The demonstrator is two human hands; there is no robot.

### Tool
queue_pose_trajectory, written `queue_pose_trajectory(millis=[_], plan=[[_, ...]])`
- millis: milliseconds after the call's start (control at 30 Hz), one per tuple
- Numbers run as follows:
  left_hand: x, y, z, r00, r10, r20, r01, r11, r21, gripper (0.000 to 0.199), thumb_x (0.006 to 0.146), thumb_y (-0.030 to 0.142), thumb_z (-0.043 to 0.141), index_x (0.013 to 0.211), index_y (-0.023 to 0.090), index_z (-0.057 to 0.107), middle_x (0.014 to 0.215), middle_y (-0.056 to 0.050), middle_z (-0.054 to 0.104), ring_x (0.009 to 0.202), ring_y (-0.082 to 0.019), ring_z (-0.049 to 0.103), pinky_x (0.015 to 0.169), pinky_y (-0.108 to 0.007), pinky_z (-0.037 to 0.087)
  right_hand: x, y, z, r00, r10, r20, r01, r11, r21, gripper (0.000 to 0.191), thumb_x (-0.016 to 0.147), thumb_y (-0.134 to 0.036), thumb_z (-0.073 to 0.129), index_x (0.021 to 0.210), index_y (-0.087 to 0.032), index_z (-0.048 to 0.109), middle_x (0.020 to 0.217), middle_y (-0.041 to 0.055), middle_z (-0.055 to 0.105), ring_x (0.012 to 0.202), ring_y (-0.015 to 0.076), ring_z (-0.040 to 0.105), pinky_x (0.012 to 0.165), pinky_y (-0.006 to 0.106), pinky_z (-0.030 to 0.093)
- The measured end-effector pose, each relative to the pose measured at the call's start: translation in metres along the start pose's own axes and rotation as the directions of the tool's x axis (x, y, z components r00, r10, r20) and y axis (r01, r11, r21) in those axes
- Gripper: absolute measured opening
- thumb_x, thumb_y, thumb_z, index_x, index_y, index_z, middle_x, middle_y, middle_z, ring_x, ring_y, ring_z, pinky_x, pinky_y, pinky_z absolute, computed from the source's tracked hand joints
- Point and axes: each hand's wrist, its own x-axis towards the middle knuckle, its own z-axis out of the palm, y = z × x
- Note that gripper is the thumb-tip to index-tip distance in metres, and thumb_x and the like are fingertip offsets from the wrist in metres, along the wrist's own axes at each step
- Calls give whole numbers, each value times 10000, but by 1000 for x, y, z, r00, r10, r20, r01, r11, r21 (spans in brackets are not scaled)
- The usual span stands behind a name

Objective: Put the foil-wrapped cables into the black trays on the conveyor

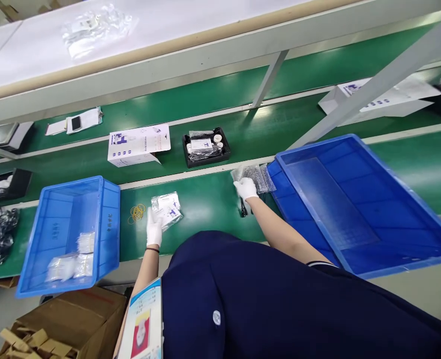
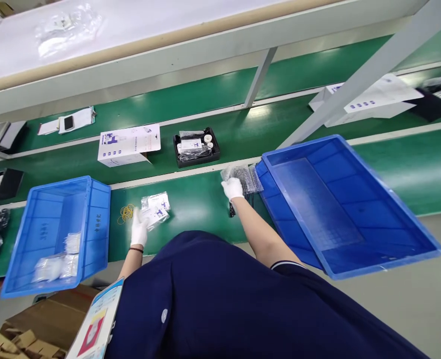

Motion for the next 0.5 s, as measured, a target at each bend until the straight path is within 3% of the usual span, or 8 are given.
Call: queue_pose_trajectory(millis=[100, 167, 267, 333, 433, 467, 500], plan=[[-9, 18, 29, 986, 63, 155, -37, 986, -160, 328, 883, 141, 531, 1182, 128, 665, 1291, -118, 635, 1227, -240, 586, 1100, -389, 446, -29, -35, 18, 980, -116, 162, 84, 978, 189, 318, 799, -444, 664, 695, -182, 515, 754, 32, 597, 784, 192, 558, 795, 348, 457], [-13, 38, 51, 964, 128, 233, -64, 962, -265, 223, 879, 236, 600, 1031, 131, 726, 1217, -117, 676, 1238, -263, 576, 1136, -407, 402, -55, -60, 28, 942, -222, 253, 134, 937, 322, 343, 762, -491, 652, 684, -194, 499, 744, 27, 598, 778, 199, 565, 774, 336, 466], [-13, 71, 75, 935, 227, 273, -87, 892, -444, 350, 904, 371, 596, 1169, 160, 683, 1278, -87, 647, 1243, -259, 572, 1096, -396, 450, -93, -94, 31, 866, -368, 340, 173, 857, 486, 372, 758, -541, 624, 847, -184, 567, 889, 45, 648, 871, 216, 607, 804, 342, 498], [-12, 87, 78, 936, 239, 258, -72, 849, -524, 420, 902, 400, 598, 1250, 167, 634, 1290, -80, 640, 1228, -260, 584, 1054, -391, 490, -111, -110, 21, 790, -477, 386, 198, 793, 576, 529, 718, -504, 687, 1122, -184, 569, 1142, 77, 644, 1013, 231, 615, 857, 345, 509], [-11, 99, 70, 943, 206, 261, -18, 816, -577, 415, 916, 392, 568, 1242, 141, 624, 1236, -94, 667, 1169, -269, 621, 1011, -410, 517, -124, -120, 0, 580, -666, 469, 285, 705, 649, 845, 673, -372, 776, 1423, -239, 412, 1458, 77, 472, 1230, 253, 536, 979, 358, 474], [-12, 100, 66, 942, 199, 271, -4, 812, -583, 407, 921, 394, 561, 1224, 131, 631, 1207, -101, 679, 1146, -276, 633, 1004, -423, 519, -125, -121, -5, 531, -698, 481, 323, 691, 647, 817, 689, -351, 769, 1425, -251, 428, 1473, 68, 460, 1259, 260, 516, 1008, 370, 454], [-13, 101, 64, 939, 199, 281, 4, 810, -586, 401, 922, 402, 564, 1202, 125, 641, 1178, -106, 691, 1128, -283, 642, 1002, -437, 517, -126, -121, -8, 534, -699, 476, 354, 696, 625, 708, 717, -351, 746, 1372, -253, 495, 1436, 59, 503, 1245, 261, 525, 1013, 379, 447]])
